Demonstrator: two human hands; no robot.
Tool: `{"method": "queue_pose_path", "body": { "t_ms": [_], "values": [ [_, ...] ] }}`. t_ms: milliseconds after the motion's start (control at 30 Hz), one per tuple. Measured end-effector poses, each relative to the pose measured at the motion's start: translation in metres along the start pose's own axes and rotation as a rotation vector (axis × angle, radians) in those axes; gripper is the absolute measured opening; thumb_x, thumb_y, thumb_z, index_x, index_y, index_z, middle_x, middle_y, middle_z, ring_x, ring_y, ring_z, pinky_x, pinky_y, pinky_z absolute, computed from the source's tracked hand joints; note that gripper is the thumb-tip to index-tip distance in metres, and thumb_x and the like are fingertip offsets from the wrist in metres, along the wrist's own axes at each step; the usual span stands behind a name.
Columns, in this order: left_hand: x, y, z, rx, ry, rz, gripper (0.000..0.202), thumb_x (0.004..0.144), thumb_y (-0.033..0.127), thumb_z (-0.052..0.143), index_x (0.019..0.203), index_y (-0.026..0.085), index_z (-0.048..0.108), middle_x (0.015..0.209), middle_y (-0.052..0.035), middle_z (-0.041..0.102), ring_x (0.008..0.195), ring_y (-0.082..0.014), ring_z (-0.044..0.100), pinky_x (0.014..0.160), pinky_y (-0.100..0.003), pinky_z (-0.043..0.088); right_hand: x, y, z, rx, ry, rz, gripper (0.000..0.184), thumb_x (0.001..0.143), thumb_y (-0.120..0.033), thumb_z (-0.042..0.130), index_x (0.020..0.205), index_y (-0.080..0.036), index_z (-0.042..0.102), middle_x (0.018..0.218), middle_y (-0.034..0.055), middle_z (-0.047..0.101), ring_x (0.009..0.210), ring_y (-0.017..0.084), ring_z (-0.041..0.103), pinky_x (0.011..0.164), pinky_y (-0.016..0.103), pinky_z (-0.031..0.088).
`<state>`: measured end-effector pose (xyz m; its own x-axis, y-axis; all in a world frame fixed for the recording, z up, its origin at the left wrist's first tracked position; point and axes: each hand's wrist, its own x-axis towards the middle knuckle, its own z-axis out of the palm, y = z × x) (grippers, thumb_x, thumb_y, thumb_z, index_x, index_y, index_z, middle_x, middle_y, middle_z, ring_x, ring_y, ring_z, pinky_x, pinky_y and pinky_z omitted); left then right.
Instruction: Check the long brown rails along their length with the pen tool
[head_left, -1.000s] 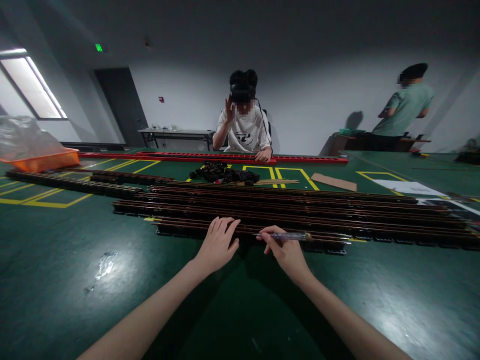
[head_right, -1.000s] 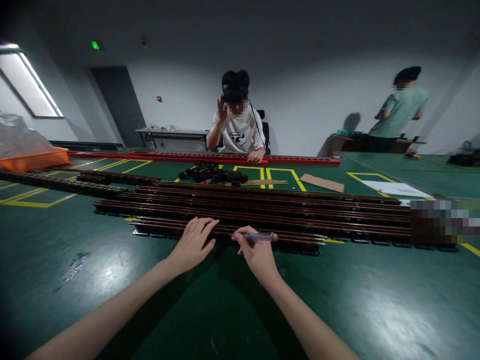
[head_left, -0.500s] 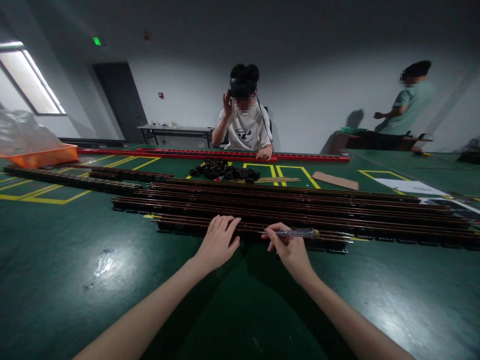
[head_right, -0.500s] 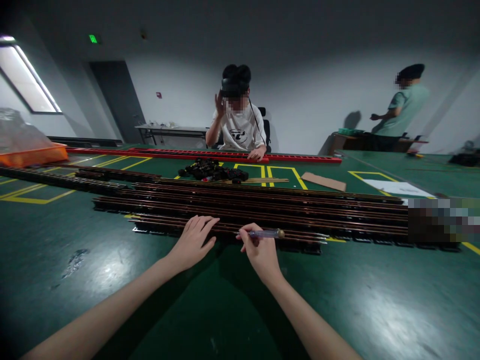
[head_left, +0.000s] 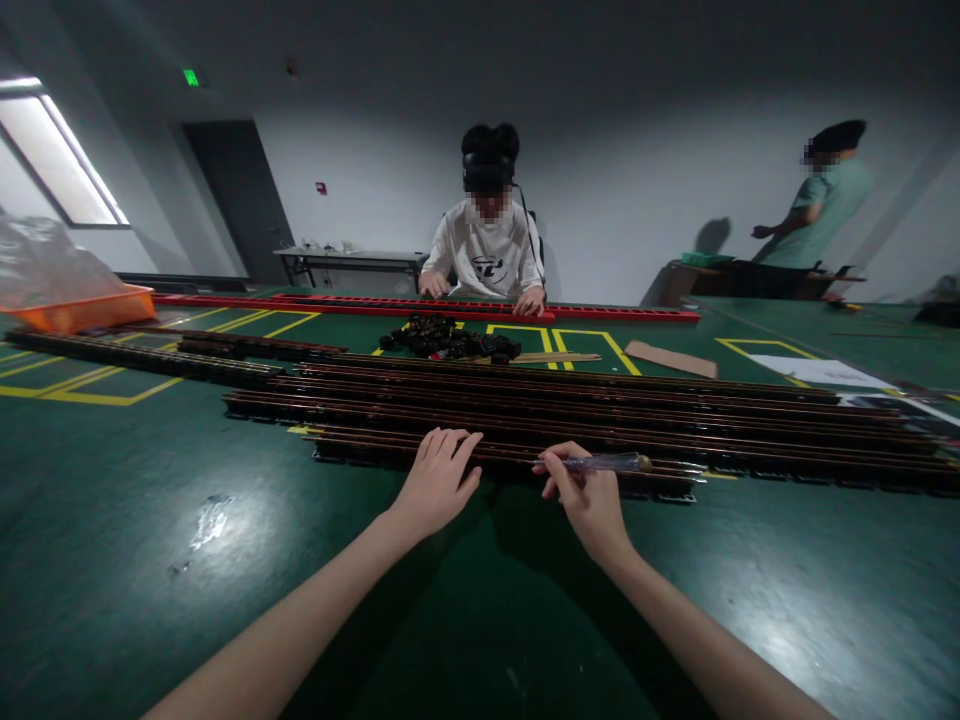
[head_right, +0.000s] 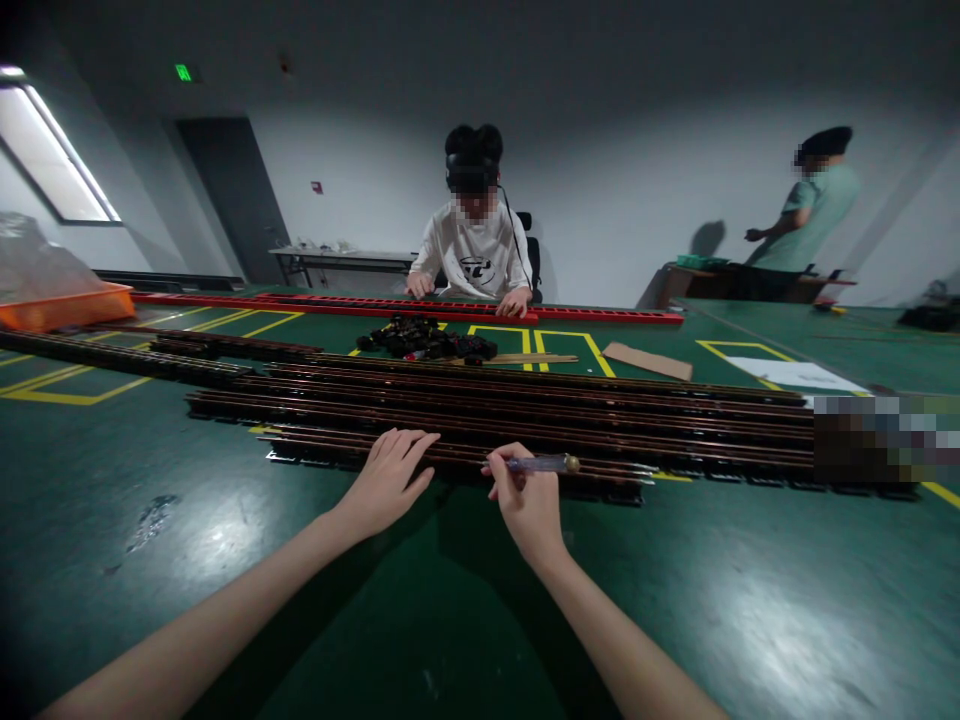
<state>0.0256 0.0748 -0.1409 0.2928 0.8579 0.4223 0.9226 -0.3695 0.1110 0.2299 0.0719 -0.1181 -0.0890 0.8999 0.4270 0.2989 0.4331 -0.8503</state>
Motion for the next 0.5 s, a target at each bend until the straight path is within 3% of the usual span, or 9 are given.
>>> {"method": "queue_pose_path", "body": {
  "t_ms": [500],
  "values": [
    [0.0001, 0.0018, -0.0023, -0.017, 0.021, -0.062, 0.034, 0.089, 0.031, 0.040, 0.119, 0.016, 0.048, 0.118, -0.0096, 0.055, 0.116, -0.0245, 0.045, 0.104, -0.049, 0.029, 0.0002, 0.0032, 0.0009, 0.037, -0.094, 0.044, 0.025, 0.086, -0.041, 0.051, 0.080, -0.018, 0.057, 0.074, 0.0038, 0.067, 0.050, 0.013, 0.060, 0.043, 0.023, 0.043]
  ]
}}
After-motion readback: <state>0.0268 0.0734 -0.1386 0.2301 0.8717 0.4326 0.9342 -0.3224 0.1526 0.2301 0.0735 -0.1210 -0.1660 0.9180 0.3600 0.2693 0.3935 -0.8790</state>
